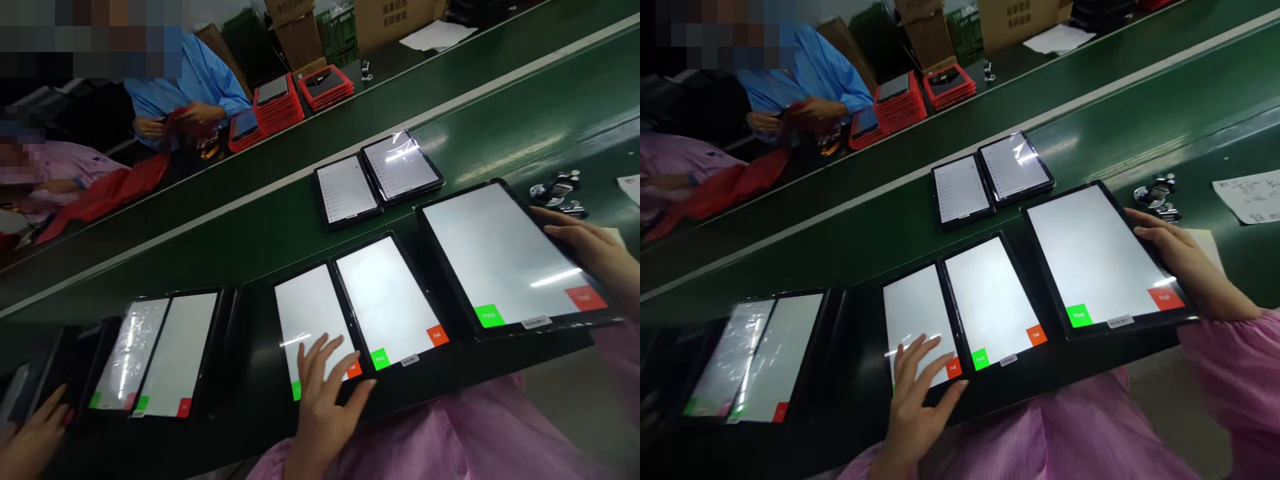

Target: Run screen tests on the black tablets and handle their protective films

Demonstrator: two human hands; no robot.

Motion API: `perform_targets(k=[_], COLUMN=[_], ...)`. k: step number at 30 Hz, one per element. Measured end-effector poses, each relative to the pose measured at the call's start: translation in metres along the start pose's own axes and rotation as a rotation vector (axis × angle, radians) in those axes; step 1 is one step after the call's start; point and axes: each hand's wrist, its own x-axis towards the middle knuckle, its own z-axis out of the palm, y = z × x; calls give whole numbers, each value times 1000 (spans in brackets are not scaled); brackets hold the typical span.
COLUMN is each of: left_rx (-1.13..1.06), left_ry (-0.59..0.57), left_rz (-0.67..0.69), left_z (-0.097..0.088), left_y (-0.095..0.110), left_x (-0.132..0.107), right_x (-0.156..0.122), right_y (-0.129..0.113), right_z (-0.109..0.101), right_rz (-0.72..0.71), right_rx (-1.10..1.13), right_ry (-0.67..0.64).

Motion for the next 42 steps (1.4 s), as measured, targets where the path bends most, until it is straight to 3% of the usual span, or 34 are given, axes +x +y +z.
perform_targets(k=[3, 7, 9, 14, 18, 21, 24, 30, 32, 34, 37, 39, 42], left_rx=[90, 277, 340, 302, 347, 353, 373, 444, 454, 463, 474, 505, 532], left_ry=[-117, 72, 149, 142, 40, -26, -35, 5, -28, -97, -225, -245, -216], left_rz=[258, 606, 636, 588, 653, 673, 660, 622, 623, 654, 753, 779, 701], left_z=[36, 64, 71, 83, 95, 99, 97, 93, 95, 97, 100, 100, 97], left_y=[20, 40, 48, 71, 101, 118, 126, 132, 135, 138, 137, 131, 118], left_x=[8, 17, 19, 25, 38, 51, 65, 93, 100, 100, 91, 80, 67], right_x=[14, 23, 30, 75, 137, 164, 152, 83, 88, 109, 151, 170, 176], right_y=[19, 29, 28, 0, -21, -25, -22, -6, -3, -2, -8, -13, -21], right_z=[10, 24, 19, 6, 27, 44, 44, 15, 10, 13, 22, 29, 33], right_rz=[67, -288, -407, -672, -833, -905, -979, -1231, -1212, -1120, -951, -876, -879], right_rx=[-60, -296, -368, -523, -612, -659, -684, -671, -643, -625, -579, -536, -523], right_ry=[77, -19, -78, -97, -148, -177, -160, -168, -124, -92, -180, -251, -258])
